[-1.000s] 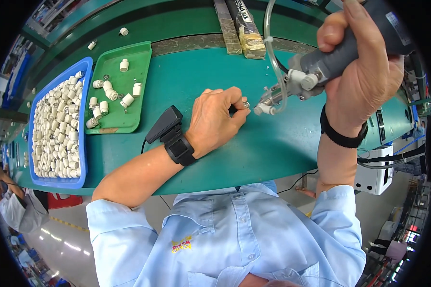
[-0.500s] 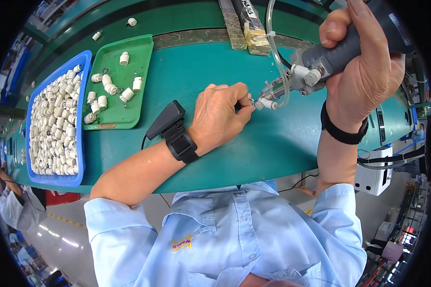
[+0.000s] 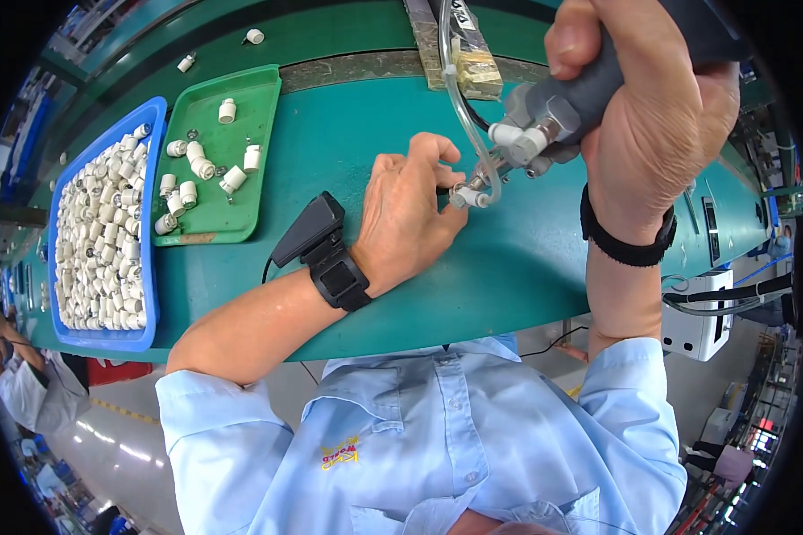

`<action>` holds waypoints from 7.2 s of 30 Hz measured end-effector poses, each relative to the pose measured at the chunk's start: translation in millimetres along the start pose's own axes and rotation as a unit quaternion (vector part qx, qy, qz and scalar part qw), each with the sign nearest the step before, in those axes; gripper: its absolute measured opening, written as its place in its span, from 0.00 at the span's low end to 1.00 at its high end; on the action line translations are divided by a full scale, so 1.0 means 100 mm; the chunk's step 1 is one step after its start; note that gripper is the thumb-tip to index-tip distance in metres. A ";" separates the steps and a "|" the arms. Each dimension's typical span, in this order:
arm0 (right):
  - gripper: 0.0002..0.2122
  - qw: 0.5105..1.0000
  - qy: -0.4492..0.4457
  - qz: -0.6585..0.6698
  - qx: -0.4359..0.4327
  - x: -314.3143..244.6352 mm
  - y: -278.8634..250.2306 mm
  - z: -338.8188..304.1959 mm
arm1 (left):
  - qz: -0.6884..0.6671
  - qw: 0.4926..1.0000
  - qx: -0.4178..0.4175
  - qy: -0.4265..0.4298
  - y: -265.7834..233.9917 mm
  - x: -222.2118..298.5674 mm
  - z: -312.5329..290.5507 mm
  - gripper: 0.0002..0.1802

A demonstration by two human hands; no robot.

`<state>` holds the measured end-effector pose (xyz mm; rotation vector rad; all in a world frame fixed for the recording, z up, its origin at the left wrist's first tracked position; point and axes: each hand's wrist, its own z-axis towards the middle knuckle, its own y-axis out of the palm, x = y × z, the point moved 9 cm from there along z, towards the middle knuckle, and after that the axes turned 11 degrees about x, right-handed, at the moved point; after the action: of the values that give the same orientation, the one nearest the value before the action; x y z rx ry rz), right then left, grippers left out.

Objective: The person picks up a white plastic component and a metal piece by hand, fits the metal piece into the component, and then uses a pneumatic tool to secure the assembly. This process is repeated for several components, which are then placed on the green work surface.

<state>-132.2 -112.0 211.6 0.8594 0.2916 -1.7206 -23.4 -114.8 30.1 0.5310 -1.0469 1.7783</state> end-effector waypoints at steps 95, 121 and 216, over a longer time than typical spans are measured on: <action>0.24 0.996 -0.057 -0.072 0.022 0.12 -1.43 0.91 | 0.515 0.851 0.039 -0.093 -0.33 -2.09 2.24 0.21; 0.21 0.994 -0.061 -0.076 0.043 -0.20 -1.37 0.57 | 0.229 0.972 0.008 0.044 -0.89 -0.81 1.05 0.15; 0.07 0.940 0.079 -0.187 -0.273 0.40 -0.88 -1.26 | -0.460 0.812 -0.245 -0.263 0.22 0.27 -0.47 0.14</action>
<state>-167.0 -36.7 75.9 0.5457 1.0443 -1.7795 -50.2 -65.3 15.3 1.0102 -1.2504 0.4677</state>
